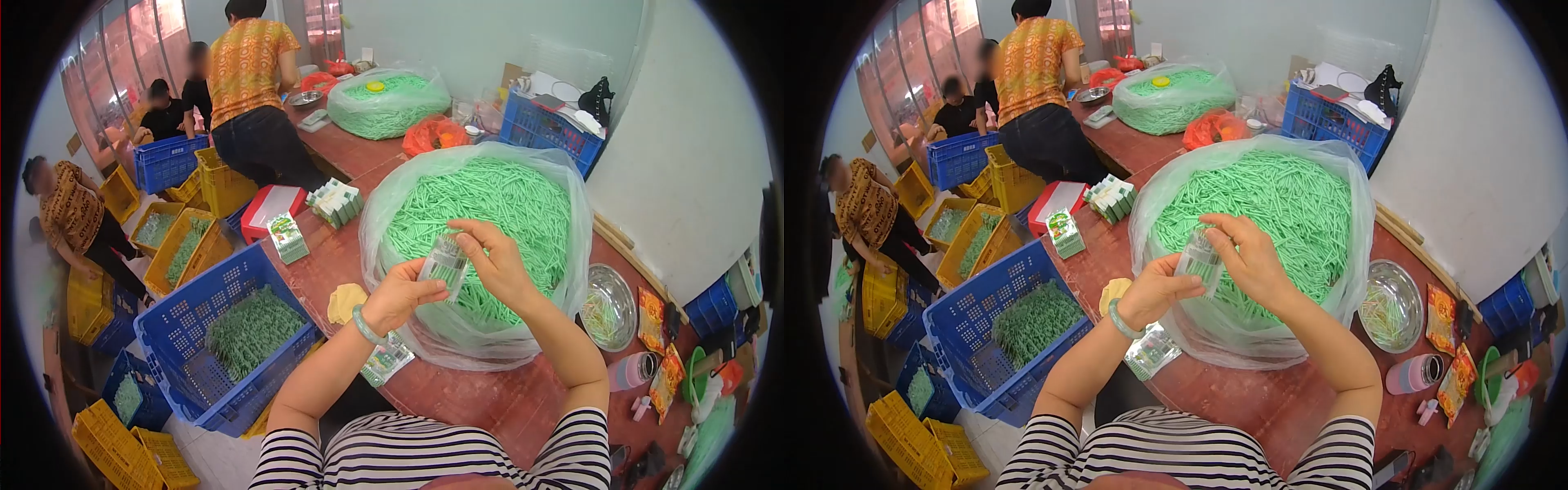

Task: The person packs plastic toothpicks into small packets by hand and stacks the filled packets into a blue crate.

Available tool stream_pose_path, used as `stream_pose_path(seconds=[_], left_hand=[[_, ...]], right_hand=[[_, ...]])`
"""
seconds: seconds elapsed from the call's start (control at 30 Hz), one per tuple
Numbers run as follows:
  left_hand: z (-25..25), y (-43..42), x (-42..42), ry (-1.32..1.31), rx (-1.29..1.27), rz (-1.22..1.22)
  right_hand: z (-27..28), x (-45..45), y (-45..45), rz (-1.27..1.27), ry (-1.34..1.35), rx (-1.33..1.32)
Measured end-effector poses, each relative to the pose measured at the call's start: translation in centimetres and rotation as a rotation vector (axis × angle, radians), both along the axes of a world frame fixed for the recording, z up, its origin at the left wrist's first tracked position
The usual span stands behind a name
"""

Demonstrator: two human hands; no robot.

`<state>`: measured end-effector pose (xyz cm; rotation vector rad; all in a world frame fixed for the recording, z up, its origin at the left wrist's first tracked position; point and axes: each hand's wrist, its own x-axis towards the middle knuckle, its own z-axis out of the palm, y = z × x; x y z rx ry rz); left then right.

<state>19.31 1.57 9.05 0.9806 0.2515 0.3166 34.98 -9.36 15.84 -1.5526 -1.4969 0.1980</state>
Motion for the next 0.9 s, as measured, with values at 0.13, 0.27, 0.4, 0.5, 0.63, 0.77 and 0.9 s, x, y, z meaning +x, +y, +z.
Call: stream_pose_path(seconds=[0.13,0.27,0.4,0.5,0.63,0.77,0.9], left_hand=[[-0.6,0.2,0.0,-0.091,-0.062,0.016],[-0.8,0.1,0.2,-0.086,-0.118,0.038],[0.2,-0.5,0.2,-0.061,-0.225,0.031],[0.5,0.3,-0.1,0.092,-0.024,-0.055],[-0.7,1.2,-0.4,0.063,0.357,-0.134],[-1.0,0.8,-0.6,0.002,0.229,0.079],[-1.1,2.0,-1.7,-0.008,0.162,0.21]], right_hand=[[0.1,-0.2,-0.2,0.13,-0.213,0.085],[0.3,-0.2,-0.2,0.094,0.176,0.008],[0.5,1.0,0.0,0.075,0.224,-0.194],[-0.5,1.9,0.3,0.139,0.324,-0.26],[-0.6,1.4,0.4,0.248,0.364,-0.287],[1.6,3.2,0.9,0.317,0.643,-0.335],[-1.7,11.3,3.6,-0.137,-0.06,-0.126]])
